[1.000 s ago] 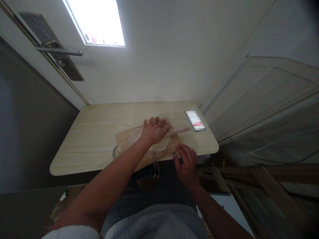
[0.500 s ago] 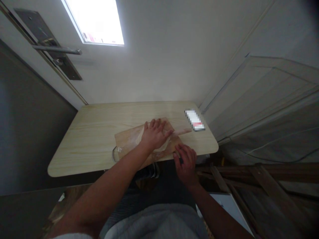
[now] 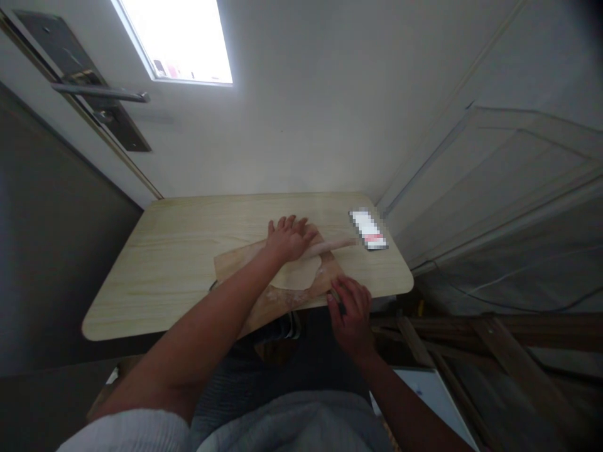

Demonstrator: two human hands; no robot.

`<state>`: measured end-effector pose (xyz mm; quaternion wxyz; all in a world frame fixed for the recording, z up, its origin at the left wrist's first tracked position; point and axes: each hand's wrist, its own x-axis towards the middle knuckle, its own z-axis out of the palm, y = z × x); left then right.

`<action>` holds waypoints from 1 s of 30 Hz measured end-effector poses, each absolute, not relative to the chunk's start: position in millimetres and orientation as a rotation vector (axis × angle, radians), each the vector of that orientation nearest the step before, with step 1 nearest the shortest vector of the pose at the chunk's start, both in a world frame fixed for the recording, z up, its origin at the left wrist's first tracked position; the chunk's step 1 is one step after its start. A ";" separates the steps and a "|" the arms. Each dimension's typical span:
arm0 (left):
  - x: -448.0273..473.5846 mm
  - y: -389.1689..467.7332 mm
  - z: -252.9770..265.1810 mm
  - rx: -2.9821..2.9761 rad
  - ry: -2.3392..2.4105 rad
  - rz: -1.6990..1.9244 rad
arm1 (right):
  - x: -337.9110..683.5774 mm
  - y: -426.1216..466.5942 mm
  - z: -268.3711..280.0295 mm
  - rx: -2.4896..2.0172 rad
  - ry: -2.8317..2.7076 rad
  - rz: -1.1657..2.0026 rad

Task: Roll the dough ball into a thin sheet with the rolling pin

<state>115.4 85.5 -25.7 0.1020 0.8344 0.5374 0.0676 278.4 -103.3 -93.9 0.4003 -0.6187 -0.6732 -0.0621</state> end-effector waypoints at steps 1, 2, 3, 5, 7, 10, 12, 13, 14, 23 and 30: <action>115.6 90.3 -25.9 2.469 1.602 0.228 | 278.3 -103.2 -94.2 -1.563 -1.701 -0.165; 116.0 93.6 -25.9 2.486 1.616 0.266 | 278.3 -103.2 -94.6 -1.562 -1.699 -0.173; 116.5 95.5 -25.5 2.511 1.629 0.315 | 278.3 -103.1 -95.1 -1.562 -1.698 -0.177; 117.6 95.1 -23.5 2.580 1.642 0.443 | 278.4 -102.9 -96.0 -1.565 -1.692 -0.180; 118.2 90.6 -19.6 2.667 1.620 0.587 | 278.4 -102.5 -96.8 -1.569 -1.689 -0.176; 116.9 80.9 -11.4 2.829 1.502 0.677 | 278.7 -101.7 -97.7 -1.566 -1.684 -0.172; 114.7 74.6 -6.2 2.955 1.361 0.655 | 278.8 -101.4 -97.6 -1.560 -1.680 -0.168; 113.4 71.6 -4.1 3.004 1.299 0.644 | 278.9 -101.4 -97.4 -1.559 -1.679 -0.169; 112.1 68.7 -2.5 3.036 1.263 0.641 | 278.9 -101.5 -97.1 -1.559 -1.680 -0.171; 119.0 33.7 -10.8 2.569 1.938 0.693 | 278.3 -102.0 -99.9 -1.562 -1.675 -0.200; 124.0 28.7 -22.1 2.444 1.953 0.605 | 279.2 -101.6 -101.0 -1.561 -1.682 -0.198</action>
